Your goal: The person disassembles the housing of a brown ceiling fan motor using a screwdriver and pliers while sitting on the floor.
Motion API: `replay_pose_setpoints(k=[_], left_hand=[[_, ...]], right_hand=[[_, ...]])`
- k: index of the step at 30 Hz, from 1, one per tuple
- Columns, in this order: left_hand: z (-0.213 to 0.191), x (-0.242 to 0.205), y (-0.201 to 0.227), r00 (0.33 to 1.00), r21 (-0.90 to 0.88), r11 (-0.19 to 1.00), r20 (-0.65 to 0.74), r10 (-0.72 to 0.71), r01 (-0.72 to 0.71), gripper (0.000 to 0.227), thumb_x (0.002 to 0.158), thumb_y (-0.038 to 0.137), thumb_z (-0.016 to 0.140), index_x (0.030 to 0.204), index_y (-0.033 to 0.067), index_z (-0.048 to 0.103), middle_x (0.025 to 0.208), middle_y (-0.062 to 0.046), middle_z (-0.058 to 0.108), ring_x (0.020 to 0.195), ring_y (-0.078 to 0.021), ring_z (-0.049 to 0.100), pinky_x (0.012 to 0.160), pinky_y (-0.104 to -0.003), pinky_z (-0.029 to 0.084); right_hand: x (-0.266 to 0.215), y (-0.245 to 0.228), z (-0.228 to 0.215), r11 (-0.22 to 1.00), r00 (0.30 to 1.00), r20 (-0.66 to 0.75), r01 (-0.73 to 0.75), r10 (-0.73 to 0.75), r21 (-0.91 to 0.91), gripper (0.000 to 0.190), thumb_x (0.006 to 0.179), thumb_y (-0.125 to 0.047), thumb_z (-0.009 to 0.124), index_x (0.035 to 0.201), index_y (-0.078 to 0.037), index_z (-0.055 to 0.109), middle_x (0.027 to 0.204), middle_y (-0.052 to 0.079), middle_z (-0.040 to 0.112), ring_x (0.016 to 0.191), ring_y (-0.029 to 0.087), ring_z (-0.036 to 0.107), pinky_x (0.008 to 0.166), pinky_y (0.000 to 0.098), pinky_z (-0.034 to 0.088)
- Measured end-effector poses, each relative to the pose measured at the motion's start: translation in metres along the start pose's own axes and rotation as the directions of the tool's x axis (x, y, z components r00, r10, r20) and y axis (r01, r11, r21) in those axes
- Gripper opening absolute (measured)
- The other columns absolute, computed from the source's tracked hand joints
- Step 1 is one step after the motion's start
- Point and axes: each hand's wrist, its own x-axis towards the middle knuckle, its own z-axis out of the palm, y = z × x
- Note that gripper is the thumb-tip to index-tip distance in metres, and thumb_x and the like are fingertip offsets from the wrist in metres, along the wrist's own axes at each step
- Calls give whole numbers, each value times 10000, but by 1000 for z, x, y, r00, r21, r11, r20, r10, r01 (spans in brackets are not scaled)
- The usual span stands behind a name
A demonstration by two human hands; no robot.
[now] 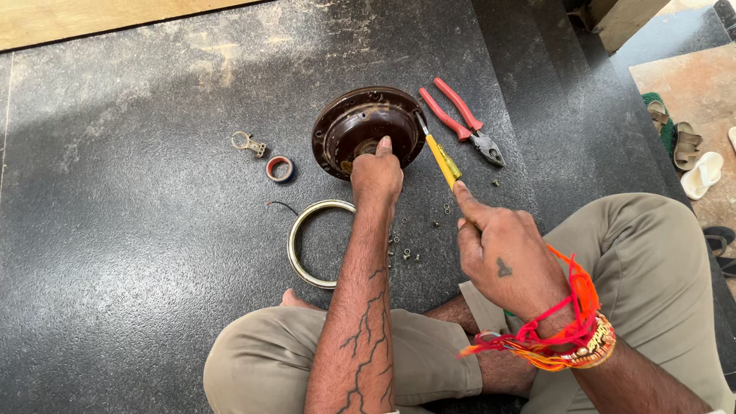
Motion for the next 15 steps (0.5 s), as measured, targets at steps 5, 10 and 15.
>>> replay_pose_setpoints(k=[5, 10, 15], left_hand=[[-1, -2, -1, 998, 109, 993, -41, 54, -49, 553, 1024, 407, 528, 1276, -78, 617, 1287, -230, 654, 1207, -346, 659, 1025, -480, 518], [-2, 3, -4, 998, 69, 997, -58, 21, -17, 547, 1031, 389, 541, 1306, -83, 579, 1313, -232, 621, 1213, -353, 632, 1027, -484, 492], [2, 20, -15, 996, 27, 997, -51, 74, -73, 544, 1037, 404, 523, 1155, -103, 682, 1025, -187, 716, 968, -276, 710, 874, -450, 530]], right_hand=[[16, -12, -16, 735, 905, 284, -424, 318, 530, 536, 939, -122, 570, 1474, -149, 582, 631, 57, 567, 395, 158, 466, 356, 366, 408], [29, -19, -30, 538, 834, 401, -551, 379, 638, 520, 940, -166, 595, 1459, -171, 579, 642, 25, 544, 359, 119, 443, 302, 317, 367], [16, -5, -6, 963, 993, 93, -99, 78, 251, 527, 1004, -124, 641, 1524, -47, 602, 718, 166, 576, 586, 114, 492, 498, 340, 452]])
